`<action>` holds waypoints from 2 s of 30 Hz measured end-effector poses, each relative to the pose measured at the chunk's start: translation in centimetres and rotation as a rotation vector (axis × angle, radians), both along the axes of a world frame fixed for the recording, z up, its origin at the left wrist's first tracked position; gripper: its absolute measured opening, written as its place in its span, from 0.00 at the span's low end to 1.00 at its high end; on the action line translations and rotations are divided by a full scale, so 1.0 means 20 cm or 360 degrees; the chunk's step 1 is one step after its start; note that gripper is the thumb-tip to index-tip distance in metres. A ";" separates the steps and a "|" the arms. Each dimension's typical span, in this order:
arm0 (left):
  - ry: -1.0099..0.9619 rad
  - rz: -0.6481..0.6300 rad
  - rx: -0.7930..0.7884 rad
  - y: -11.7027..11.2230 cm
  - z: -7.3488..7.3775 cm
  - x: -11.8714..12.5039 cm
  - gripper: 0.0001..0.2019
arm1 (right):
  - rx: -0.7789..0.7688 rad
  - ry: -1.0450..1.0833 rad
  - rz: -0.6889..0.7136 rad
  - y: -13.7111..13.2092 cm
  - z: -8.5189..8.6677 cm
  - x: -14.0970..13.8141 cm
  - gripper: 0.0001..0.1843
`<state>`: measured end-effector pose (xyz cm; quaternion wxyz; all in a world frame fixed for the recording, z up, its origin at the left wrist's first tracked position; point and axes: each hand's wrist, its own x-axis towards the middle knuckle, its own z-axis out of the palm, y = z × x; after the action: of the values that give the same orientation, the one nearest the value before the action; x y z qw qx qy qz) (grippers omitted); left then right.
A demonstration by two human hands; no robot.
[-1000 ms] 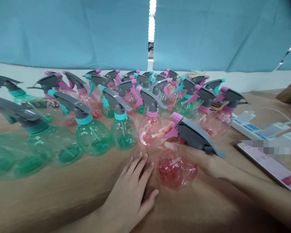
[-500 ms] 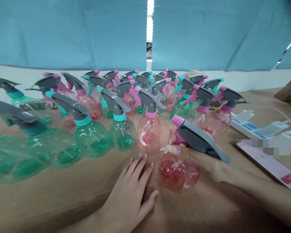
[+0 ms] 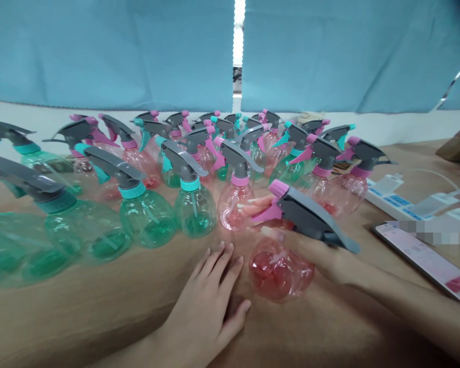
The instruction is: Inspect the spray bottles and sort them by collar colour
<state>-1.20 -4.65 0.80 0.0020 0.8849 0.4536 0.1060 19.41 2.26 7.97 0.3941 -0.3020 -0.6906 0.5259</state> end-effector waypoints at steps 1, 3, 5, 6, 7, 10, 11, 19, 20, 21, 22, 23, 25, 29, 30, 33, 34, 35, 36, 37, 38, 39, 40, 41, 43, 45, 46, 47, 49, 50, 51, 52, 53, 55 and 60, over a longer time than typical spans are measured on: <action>-0.0003 -0.0002 -0.0003 0.00 0.00 0.00 0.27 | 0.0007 -0.0006 -0.0024 0.00 0.00 0.00 0.07; -0.0012 -0.0001 -0.0008 0.00 0.00 0.00 0.27 | 0.0036 -0.0011 -0.0070 0.00 -0.01 0.00 0.09; -0.0010 0.0008 -0.0014 0.00 0.01 0.00 0.27 | 0.0064 -0.0013 -0.0071 0.00 -0.01 0.00 0.13; -0.0002 0.0012 -0.0016 0.00 0.01 0.00 0.27 | 0.0077 -0.0014 -0.0061 0.00 0.00 0.00 0.15; 0.0009 0.0014 -0.0020 0.00 0.01 0.01 0.27 | 0.0085 -0.0026 -0.0055 0.00 0.00 0.01 0.17; 0.0017 0.0013 -0.0025 0.00 0.01 0.01 0.27 | 0.0103 -0.0061 -0.0068 0.00 0.00 0.01 0.19; 0.0011 0.0011 -0.0026 0.00 0.01 0.01 0.27 | 0.0104 -0.0075 -0.0080 0.00 -0.01 0.01 0.19; 0.0027 0.0011 -0.0020 0.00 0.01 0.01 0.27 | 0.0098 -0.0105 -0.0001 0.00 0.00 0.00 0.19; 0.0023 0.0010 -0.0024 0.00 0.01 0.01 0.27 | 0.0083 -0.0112 0.0015 0.00 0.00 -0.01 0.18; 0.0018 0.0012 -0.0027 0.00 0.01 0.01 0.27 | 0.0064 -0.0116 0.0024 0.00 0.01 -0.01 0.17; 0.0013 0.0015 -0.0035 0.00 0.01 0.01 0.27 | 0.0054 -0.0116 0.0016 0.00 0.01 -0.01 0.15; 0.0009 0.0020 -0.0045 0.00 0.01 0.01 0.27 | 0.0053 -0.0119 0.0003 0.00 0.02 -0.01 0.13; 0.0012 0.0026 -0.0068 0.00 0.01 0.01 0.27 | 0.0072 -0.0140 -0.0030 -0.01 0.02 -0.02 0.11; 0.0001 0.0021 -0.0077 0.00 0.02 0.01 0.27 | 0.0135 -0.0150 -0.0065 0.00 0.01 -0.02 0.10; -0.0014 0.0018 -0.0069 0.00 0.02 0.01 0.27 | 0.0148 -0.0146 -0.0087 0.00 0.00 -0.02 0.10; -0.0034 0.0021 -0.0057 0.00 0.02 0.01 0.27 | 0.0189 -0.0183 -0.0166 0.00 -0.03 -0.01 0.10; -0.0022 0.0024 -0.0064 0.00 0.02 0.01 0.27 | 0.0207 -0.0202 -0.0189 0.01 -0.04 0.00 0.09; -0.0007 0.0025 -0.0070 0.00 0.02 0.01 0.27 | 0.0222 -0.0222 -0.0203 0.01 -0.05 0.00 0.08; 0.0008 0.0024 -0.0076 0.00 0.02 0.01 0.27 | 0.0233 -0.0237 -0.0210 0.01 -0.06 0.01 0.07; 0.0017 0.0021 -0.0079 0.00 0.02 0.01 0.27 | 0.0246 -0.0241 -0.0207 0.01 -0.07 0.01 0.07; 0.0020 0.0020 -0.0079 0.00 0.02 0.01 0.27 | 0.0257 -0.0237 -0.0201 0.02 -0.08 0.02 0.06; 0.0020 0.0019 -0.0078 0.00 0.02 0.01 0.27 | 0.0266 -0.0229 -0.0192 0.02 -0.08 0.03 0.06; 0.0020 0.0023 -0.0076 0.00 0.02 0.01 0.27 | 0.0271 -0.0223 -0.0177 0.02 -0.09 0.03 0.06; 0.0020 0.0025 -0.0071 0.00 0.01 0.01 0.27 | 0.0276 -0.0213 -0.0164 0.02 -0.10 0.03 0.06; 0.0027 0.0027 -0.0066 0.00 0.01 0.01 0.27 | 0.0285 -0.0203 -0.0167 0.03 -0.11 0.03 0.08; 0.0025 0.0027 -0.0059 0.00 0.01 0.01 0.27 | 0.0315 -0.0205 -0.0208 0.03 -0.12 0.03 0.09; 0.0021 0.0027 -0.0061 0.00 0.01 0.01 0.27 | 0.0336 -0.0213 -0.0220 0.03 -0.11 0.02 0.08; 0.0017 0.0027 -0.0064 0.00 0.02 0.01 0.27 | 0.0344 -0.0235 -0.0219 0.03 -0.11 0.02 0.07; 0.0011 0.0031 -0.0062 0.00 0.02 0.01 0.27 | 0.0340 -0.0256 -0.0195 0.03 -0.09 0.02 0.06; 0.0008 0.0032 -0.0062 0.00 0.02 0.01 0.27 | 0.0336 -0.0246 -0.0178 0.03 -0.08 0.02 0.06; 0.0002 0.0031 -0.0061 0.00 0.02 0.01 0.27 | 0.0330 -0.0224 -0.0167 0.02 -0.08 0.02 0.07; -0.0006 0.0031 -0.0061 0.00 0.02 0.01 0.27 | 0.0323 -0.0194 -0.0155 0.02 -0.07 0.02 0.08; -0.0013 0.0031 -0.0062 0.00 0.02 0.01 0.27 | 0.0313 -0.0165 -0.0136 0.02 -0.07 0.02 0.09; -0.0029 0.0032 -0.0063 0.00 0.02 0.01 0.27 | 0.0270 -0.0142 -0.0083 0.02 -0.07 0.02 0.11; -0.0029 0.0026 -0.0067 0.00 0.02 0.01 0.26 | 0.0193 -0.0126 -0.0001 0.01 -0.06 0.02 0.11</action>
<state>-1.04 -4.61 1.13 0.0239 0.8799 0.4630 0.1044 19.90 2.53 6.77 0.3843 -0.2983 -0.7361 0.4706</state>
